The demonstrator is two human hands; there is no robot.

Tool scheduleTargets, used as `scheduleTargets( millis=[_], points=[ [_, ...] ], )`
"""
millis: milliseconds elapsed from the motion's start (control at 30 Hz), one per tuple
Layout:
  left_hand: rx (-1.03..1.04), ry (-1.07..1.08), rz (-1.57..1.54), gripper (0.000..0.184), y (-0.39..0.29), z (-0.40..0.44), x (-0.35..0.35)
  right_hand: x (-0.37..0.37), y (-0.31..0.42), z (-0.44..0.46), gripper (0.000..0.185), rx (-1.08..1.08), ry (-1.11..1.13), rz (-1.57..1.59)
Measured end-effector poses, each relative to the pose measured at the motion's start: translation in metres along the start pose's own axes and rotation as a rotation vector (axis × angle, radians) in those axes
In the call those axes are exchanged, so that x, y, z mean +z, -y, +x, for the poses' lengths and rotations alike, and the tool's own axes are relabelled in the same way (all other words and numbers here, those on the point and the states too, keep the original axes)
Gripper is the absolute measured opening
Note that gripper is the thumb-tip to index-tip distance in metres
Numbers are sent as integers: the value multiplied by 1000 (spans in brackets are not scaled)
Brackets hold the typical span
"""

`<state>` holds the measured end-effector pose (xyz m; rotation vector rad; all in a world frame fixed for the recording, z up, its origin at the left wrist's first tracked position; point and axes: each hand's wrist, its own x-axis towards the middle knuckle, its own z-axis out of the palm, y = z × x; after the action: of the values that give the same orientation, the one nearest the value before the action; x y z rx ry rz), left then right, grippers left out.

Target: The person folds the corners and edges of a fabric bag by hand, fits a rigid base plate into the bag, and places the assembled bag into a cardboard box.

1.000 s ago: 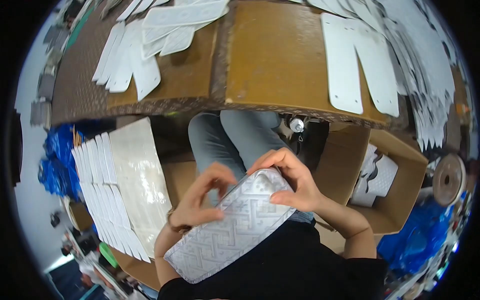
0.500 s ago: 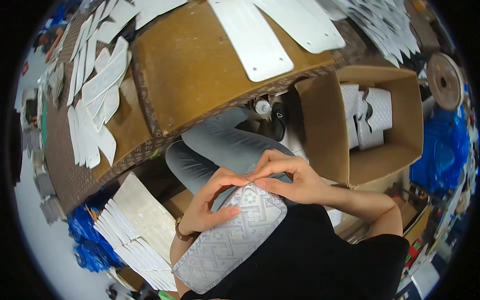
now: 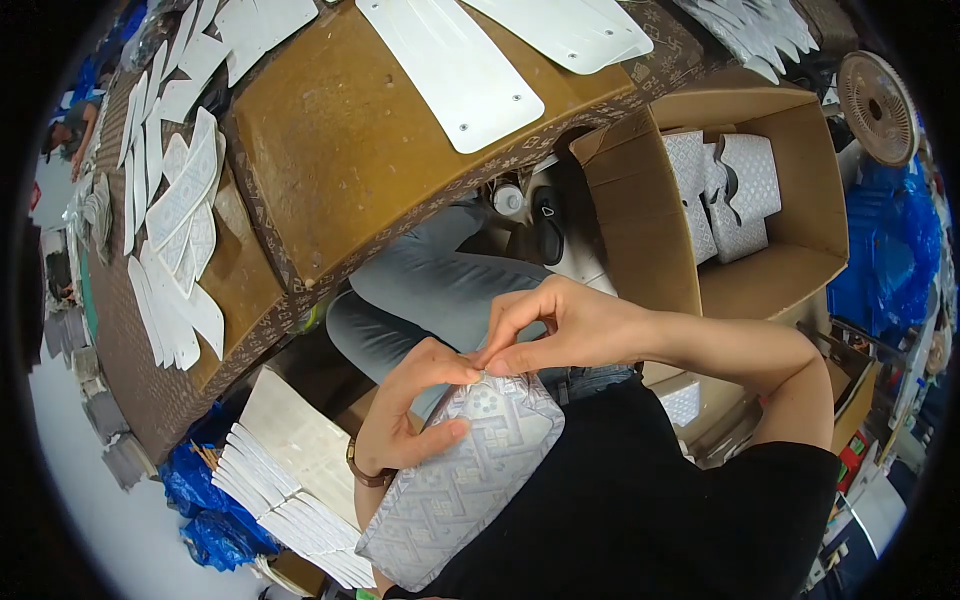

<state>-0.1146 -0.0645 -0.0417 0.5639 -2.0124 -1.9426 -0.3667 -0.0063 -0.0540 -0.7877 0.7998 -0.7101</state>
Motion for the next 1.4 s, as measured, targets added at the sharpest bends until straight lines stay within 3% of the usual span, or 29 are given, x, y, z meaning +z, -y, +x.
scheduleTargets(
  millis=[1400],
  points=[
    [7,-160,-151,42,4,-16,6,-7,3,22,12,192,201,107]
  ],
)
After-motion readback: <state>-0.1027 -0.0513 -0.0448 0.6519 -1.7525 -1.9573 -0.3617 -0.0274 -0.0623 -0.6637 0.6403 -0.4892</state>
